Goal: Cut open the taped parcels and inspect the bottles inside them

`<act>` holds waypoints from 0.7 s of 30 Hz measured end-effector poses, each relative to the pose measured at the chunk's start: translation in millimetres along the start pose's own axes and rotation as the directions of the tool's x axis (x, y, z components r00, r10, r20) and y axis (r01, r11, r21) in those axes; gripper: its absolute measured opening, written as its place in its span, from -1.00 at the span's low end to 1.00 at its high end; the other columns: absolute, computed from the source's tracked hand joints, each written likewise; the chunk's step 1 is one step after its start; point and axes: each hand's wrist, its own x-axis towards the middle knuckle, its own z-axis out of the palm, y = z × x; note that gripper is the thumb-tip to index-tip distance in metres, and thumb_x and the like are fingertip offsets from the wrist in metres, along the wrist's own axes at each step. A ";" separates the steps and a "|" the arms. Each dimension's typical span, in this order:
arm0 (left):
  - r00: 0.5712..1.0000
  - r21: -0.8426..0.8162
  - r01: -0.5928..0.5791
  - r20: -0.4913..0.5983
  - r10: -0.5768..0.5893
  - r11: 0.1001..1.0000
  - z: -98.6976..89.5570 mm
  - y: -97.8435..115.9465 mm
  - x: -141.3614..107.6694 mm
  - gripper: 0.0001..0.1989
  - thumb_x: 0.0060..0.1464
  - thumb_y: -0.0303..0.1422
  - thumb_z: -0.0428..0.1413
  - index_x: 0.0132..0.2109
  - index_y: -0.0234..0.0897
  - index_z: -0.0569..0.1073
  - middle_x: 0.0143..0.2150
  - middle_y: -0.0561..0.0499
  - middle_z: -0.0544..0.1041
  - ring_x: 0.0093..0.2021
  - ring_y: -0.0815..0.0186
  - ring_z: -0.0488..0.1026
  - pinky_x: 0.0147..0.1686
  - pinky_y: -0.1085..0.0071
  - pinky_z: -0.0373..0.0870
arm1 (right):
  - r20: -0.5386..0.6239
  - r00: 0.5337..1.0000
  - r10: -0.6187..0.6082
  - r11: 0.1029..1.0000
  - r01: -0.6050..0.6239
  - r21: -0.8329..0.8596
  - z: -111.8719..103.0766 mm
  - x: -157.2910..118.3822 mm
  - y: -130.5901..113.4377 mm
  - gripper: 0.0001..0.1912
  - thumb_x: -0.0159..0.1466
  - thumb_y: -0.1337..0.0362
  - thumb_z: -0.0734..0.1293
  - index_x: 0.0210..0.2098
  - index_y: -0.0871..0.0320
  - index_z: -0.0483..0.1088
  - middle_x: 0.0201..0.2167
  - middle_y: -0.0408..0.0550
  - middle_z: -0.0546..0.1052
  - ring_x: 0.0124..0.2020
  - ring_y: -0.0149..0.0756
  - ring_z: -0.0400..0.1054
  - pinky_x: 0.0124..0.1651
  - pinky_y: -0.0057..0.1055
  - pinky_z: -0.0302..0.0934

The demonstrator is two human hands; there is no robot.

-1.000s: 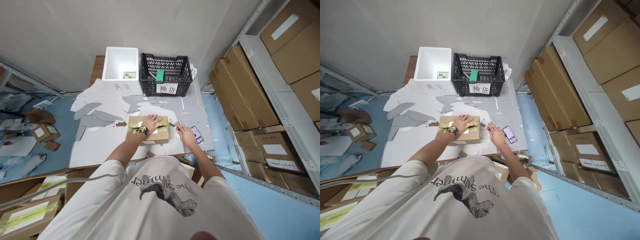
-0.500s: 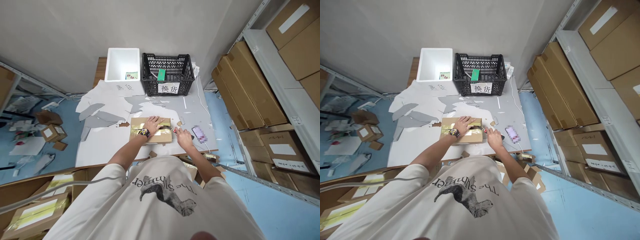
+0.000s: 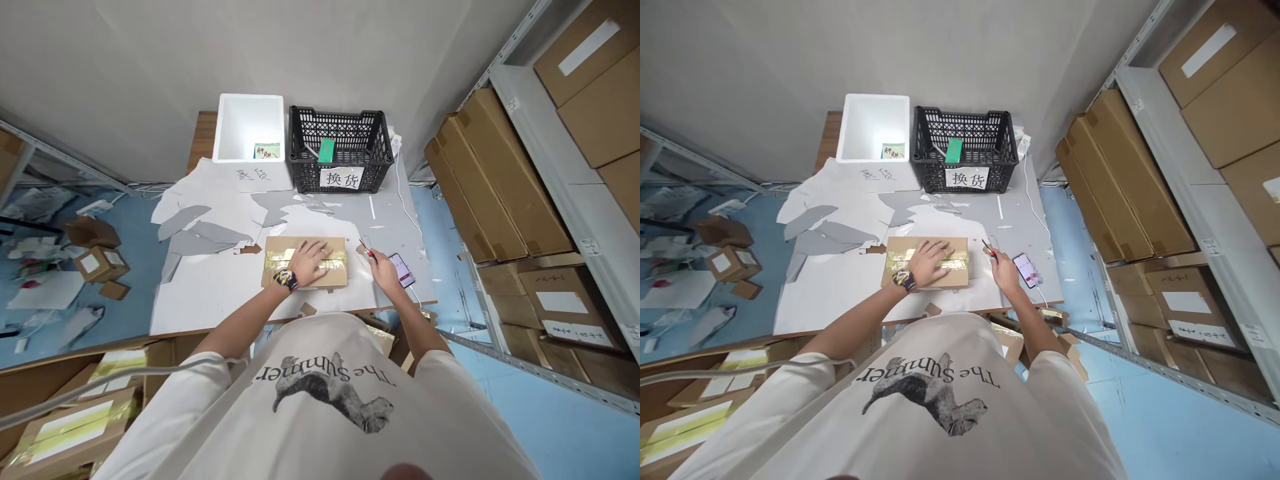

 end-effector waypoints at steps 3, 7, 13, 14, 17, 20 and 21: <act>1.000 -0.064 -0.017 0.005 0.018 0.998 7.5 15.0 -15.2 -0.43 0.42 -0.05 0.25 0.45 -0.10 0.60 0.47 -0.26 0.54 0.45 -0.15 0.44 0.51 -0.12 0.29 | -0.048 0.997 -0.057 0.969 0.067 0.239 11.8 12.6 -14.6 -0.44 0.68 0.19 0.17 0.55 0.17 0.45 0.39 0.21 0.64 0.38 0.00 0.54 0.45 -0.16 0.38; 0.998 -0.023 0.054 0.020 -0.054 0.998 17.7 31.1 -18.4 -0.28 0.32 0.02 0.34 0.49 -0.19 0.54 0.42 -0.31 0.52 0.38 -0.20 0.43 0.48 -0.13 0.26 | 0.054 0.991 -0.122 0.938 0.098 0.332 16.5 49.2 -48.9 -0.26 0.45 0.13 0.56 0.56 0.12 0.45 0.24 0.13 0.73 0.17 -0.05 0.64 0.34 -0.20 0.45; 0.977 0.043 0.127 0.166 -0.132 0.991 13.5 51.3 -1.0 -0.04 0.06 0.09 0.51 0.44 -0.37 0.50 0.29 -0.36 0.54 0.31 -0.22 0.45 0.47 -0.08 0.23 | 0.207 0.976 -0.062 0.982 0.023 0.186 13.9 81.0 -78.1 -0.14 0.14 0.25 0.75 0.40 0.10 0.53 0.15 0.06 0.74 0.08 -0.05 0.62 0.10 -0.30 0.48; 0.968 0.059 0.153 0.190 -0.162 0.986 11.5 54.7 2.5 0.01 -0.03 0.10 0.56 0.41 -0.38 0.52 0.28 -0.37 0.54 0.31 -0.24 0.44 0.46 -0.08 0.24 | 0.205 0.977 -0.060 0.987 0.027 0.161 12.9 80.9 -79.6 -0.18 0.16 0.24 0.73 0.37 0.10 0.54 0.13 0.08 0.74 0.06 -0.04 0.62 0.08 -0.31 0.48; 0.943 0.087 0.234 0.221 -0.248 0.968 5.6 63.9 10.6 0.05 -0.24 0.05 0.64 0.34 -0.32 0.56 0.28 -0.36 0.52 0.32 -0.27 0.41 0.44 -0.13 0.23 | 0.209 0.975 -0.074 0.971 0.023 0.236 2.8 73.5 -73.3 -0.44 0.37 0.21 0.59 0.32 0.08 0.51 0.03 0.04 0.74 -0.09 -0.14 0.64 -0.04 -0.37 0.48; 0.933 0.079 0.283 0.209 -0.294 0.956 1.1 70.4 12.9 0.01 -0.29 -0.02 0.66 0.33 -0.16 0.57 0.35 -0.31 0.49 0.34 -0.27 0.40 0.46 -0.25 0.17 | 0.246 0.969 -0.036 0.909 -0.071 0.411 -18.6 57.2 -48.5 -0.69 0.58 0.18 0.34 0.26 0.09 0.43 -0.22 -0.08 0.68 -0.41 -0.25 0.59 -0.28 -0.41 0.45; 0.929 0.080 0.296 0.205 -0.307 0.952 0.0 72.1 12.8 0.01 -0.30 -0.05 0.67 0.33 -0.11 0.57 0.39 -0.30 0.47 0.35 -0.29 0.38 0.47 -0.30 0.15 | 0.256 0.966 -0.039 0.890 -0.083 0.448 -26.9 50.3 -37.6 -0.73 0.60 0.17 0.30 0.23 0.09 0.40 -0.30 -0.14 0.64 -0.47 -0.25 0.57 -0.34 -0.42 0.43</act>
